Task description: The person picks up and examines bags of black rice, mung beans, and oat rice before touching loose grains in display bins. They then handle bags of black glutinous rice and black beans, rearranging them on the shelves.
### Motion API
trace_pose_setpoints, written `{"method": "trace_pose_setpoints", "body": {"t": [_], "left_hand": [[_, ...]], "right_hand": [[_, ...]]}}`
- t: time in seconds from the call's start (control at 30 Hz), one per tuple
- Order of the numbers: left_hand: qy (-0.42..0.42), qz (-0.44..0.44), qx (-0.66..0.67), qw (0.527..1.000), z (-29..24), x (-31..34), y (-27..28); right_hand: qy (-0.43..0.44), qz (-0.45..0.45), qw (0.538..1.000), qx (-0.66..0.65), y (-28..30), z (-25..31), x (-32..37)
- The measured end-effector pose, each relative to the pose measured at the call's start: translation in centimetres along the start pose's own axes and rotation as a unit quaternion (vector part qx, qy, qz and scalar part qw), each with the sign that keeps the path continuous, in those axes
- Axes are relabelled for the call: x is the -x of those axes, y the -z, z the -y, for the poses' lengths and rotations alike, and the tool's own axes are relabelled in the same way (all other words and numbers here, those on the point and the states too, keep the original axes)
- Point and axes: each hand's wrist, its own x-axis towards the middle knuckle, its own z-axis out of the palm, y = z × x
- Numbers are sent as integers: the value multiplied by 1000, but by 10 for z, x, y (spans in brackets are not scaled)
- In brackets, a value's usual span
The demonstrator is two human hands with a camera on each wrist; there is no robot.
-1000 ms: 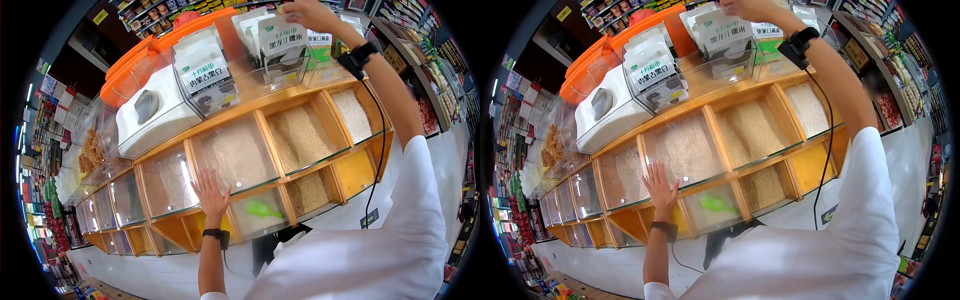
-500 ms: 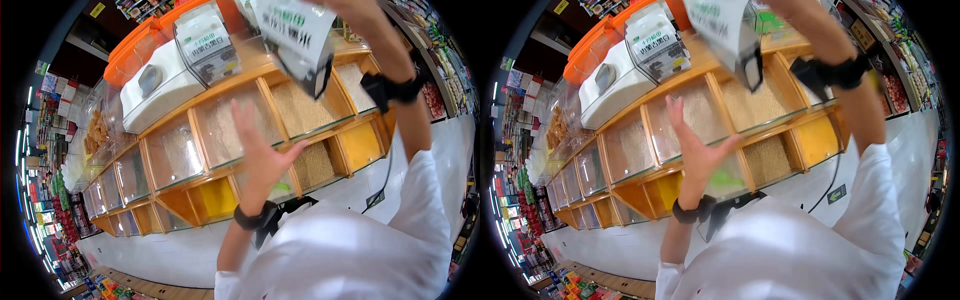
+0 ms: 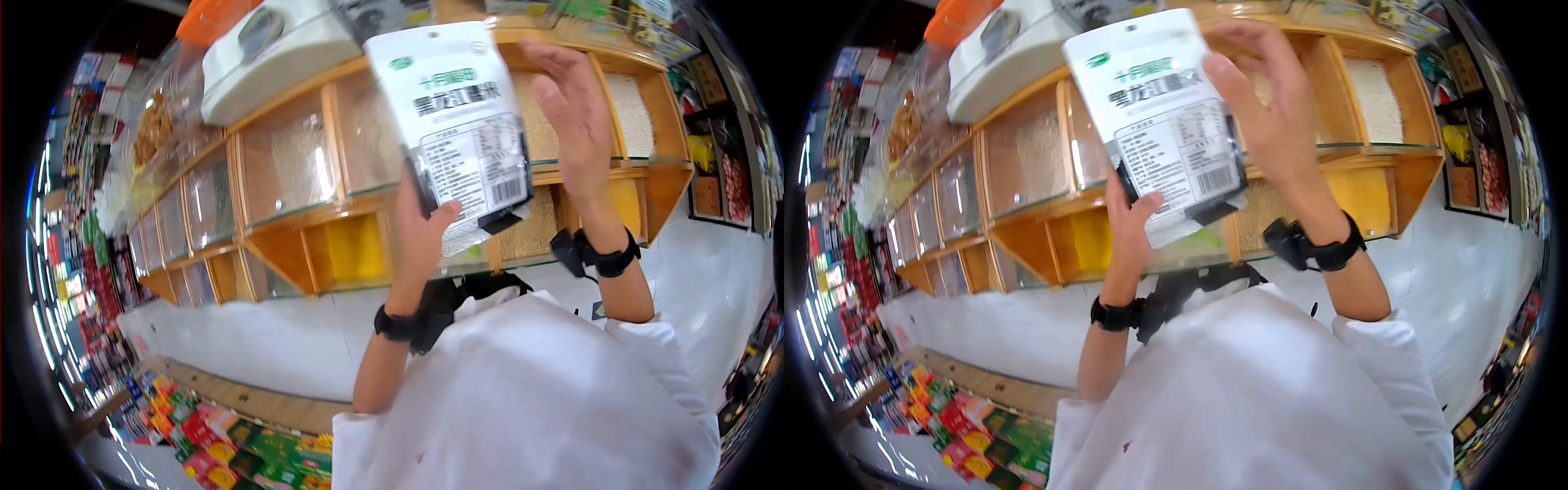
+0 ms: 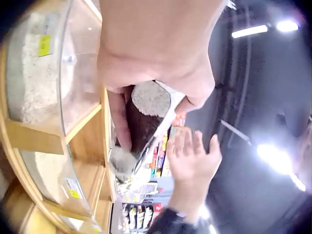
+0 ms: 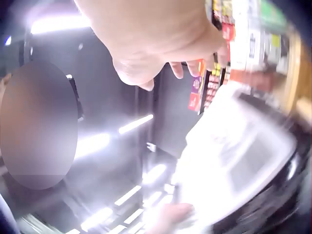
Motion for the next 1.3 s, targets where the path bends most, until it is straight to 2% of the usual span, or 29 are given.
{"method": "trace_pose_setpoints", "body": {"t": [0.07,0.1,0.17,0.27,0.3,0.43,1.13,1.17,1.23,1.27,1.3], "left_hand": [[10,46,34,998,13,4,12],[18,37,38,998,20,5,13],[75,25,139,987,33,11,15],[90,2,164,982,47,14,18],[95,-5,162,982,47,15,18],[99,-5,171,980,52,13,20],[134,-14,191,972,53,13,21],[101,-32,143,984,54,13,19],[63,-50,97,992,42,11,11],[17,-41,-131,990,25,12,0],[-31,-33,-351,935,14,12,-7]], "right_hand": [[-51,21,990,130,14,-31,15],[-62,27,989,129,15,-36,23],[-246,41,968,-7,15,-43,41],[-292,17,956,-4,16,-55,55],[-279,46,959,33,18,-57,58],[-281,43,958,35,18,-58,63],[-334,-15,942,3,17,-74,80],[-334,-14,942,3,16,-74,82],[-237,-21,947,216,10,-65,87],[-231,-19,948,218,4,-57,90],[-253,8,961,113,-7,-47,94]]}}
